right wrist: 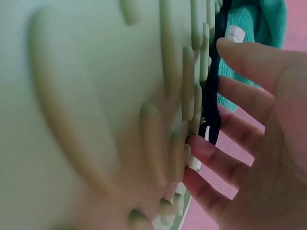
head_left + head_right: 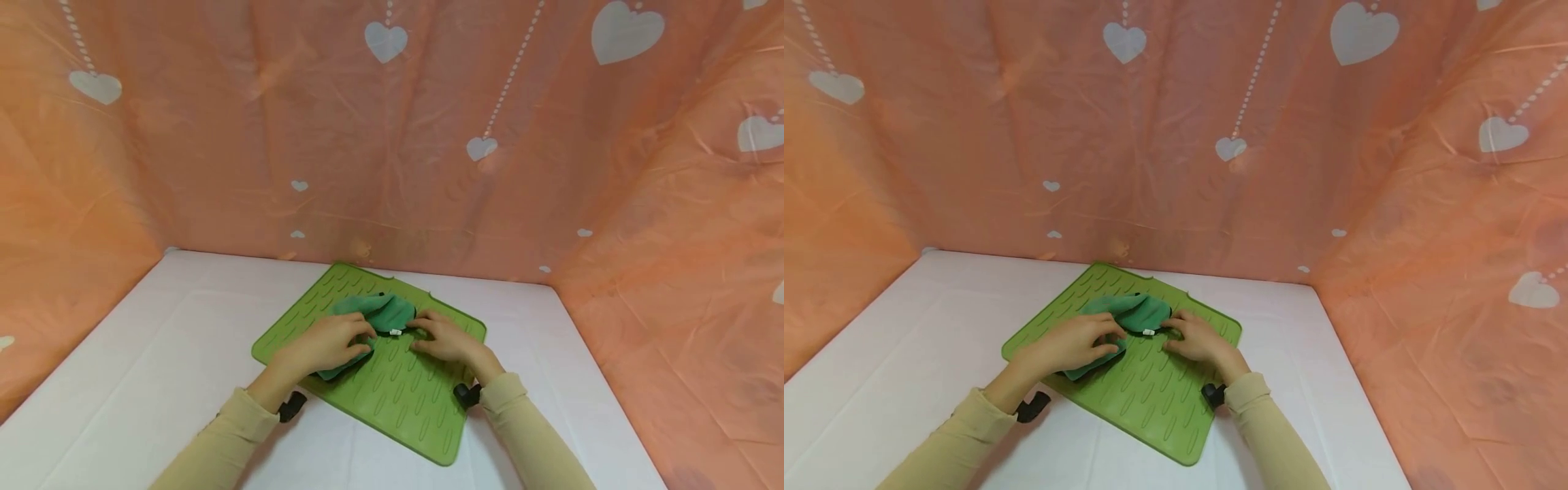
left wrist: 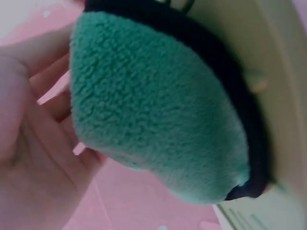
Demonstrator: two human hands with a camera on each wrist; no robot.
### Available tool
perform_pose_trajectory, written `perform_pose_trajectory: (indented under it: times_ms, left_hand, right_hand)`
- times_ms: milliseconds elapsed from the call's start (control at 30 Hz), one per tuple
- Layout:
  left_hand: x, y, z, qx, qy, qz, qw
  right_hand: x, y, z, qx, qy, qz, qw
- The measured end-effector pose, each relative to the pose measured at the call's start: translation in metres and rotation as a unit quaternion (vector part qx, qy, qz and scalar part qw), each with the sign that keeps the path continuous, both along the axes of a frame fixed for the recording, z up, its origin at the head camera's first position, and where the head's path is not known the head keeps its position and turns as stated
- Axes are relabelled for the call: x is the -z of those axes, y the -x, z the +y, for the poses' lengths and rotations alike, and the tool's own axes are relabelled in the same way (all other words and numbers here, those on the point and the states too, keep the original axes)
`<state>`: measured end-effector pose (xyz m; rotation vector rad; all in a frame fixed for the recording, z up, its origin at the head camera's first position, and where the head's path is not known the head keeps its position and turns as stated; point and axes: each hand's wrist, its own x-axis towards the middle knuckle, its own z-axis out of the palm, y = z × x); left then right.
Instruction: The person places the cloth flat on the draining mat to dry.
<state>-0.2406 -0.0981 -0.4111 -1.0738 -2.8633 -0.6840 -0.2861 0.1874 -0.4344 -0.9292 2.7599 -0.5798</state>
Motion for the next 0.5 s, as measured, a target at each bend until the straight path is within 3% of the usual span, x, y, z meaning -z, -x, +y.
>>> perform_pose_trajectory:
  times_ms: [300,500]
  left_hand:
    - [0.015,-0.003,-0.006,-0.015,0.028,-0.059,0.9977]
    - [0.017,-0.002,-0.008,-0.013,0.04,-0.061,0.9972]
  right_hand:
    - [-0.001,0.017,-0.002,-0.049,-0.008,0.04,0.998]
    - [-0.003,0.024,-0.004,-0.027,-0.008,0.029,0.999]
